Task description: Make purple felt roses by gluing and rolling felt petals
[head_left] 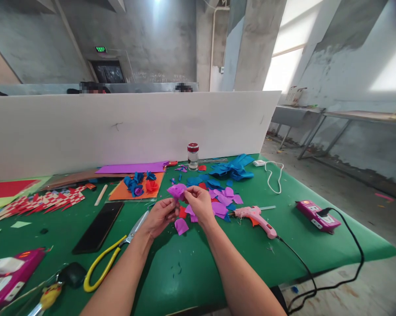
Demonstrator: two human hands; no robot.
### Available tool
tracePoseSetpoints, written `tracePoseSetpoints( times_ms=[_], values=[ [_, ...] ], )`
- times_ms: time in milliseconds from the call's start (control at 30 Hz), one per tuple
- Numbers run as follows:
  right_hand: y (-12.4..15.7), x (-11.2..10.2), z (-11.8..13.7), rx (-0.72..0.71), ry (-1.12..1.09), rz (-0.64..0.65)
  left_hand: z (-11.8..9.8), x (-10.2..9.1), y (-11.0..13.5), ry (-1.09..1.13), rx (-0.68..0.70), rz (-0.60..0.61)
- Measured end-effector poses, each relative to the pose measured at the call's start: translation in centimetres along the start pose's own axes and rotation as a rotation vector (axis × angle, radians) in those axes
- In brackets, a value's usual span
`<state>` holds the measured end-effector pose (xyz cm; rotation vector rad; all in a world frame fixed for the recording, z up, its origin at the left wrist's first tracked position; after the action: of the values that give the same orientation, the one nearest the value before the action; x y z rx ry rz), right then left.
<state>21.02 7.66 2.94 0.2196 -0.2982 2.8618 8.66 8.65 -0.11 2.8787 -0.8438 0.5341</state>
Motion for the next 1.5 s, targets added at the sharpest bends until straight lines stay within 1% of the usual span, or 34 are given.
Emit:
tracePoseSetpoints(
  times_ms=[167, 300, 600, 967, 1200, 1333, 1500],
  values=[
    [0.1, 0.0, 0.3, 0.017, -0.033, 0.007, 0.0, 0.0, -0.1, -0.002, 0.005, 0.005],
    [0.3, 0.1, 0.5, 0.028, -0.064, 0.011, -0.1, -0.1, -0.1, -0.015, 0.016, -0.017],
    [0.1, 0.0, 0.3, 0.002, -0.041, 0.007, -0.4, 0.1, 0.0, -0.013, 0.021, -0.028],
    [0.4, 0.5, 0.3, -0.01, -0.084, 0.011, -0.2, -0.4, 0.0, -0.03, 0.029, -0.048],
    [0.6, 1.1, 0.5, 0.022, -0.195, 0.034, -0.4, -0.9, -0.1, -0.08, 0.086, -0.054],
    [0.8, 1.4, 0.8, 0.002, -0.236, 0.061, -0.8, -1.1, 0.1, -0.099, 0.107, -0.084],
    [1.0, 1.8, 1.3, -0.036, -0.223, 0.114, -1.2, -0.9, 0.3, -0.114, 0.13, -0.067]
  ],
)
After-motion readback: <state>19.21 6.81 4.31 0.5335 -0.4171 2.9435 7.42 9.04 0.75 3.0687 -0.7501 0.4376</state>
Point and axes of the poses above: each hand's wrist, its own y-axis away from the middle knuckle, its own x-axis out of the palm, z = x × y, the point moved 9 cm from there along -y, towards the middle knuckle, and after that the axes turned 4 degrees about y, right-handed, at the moved point
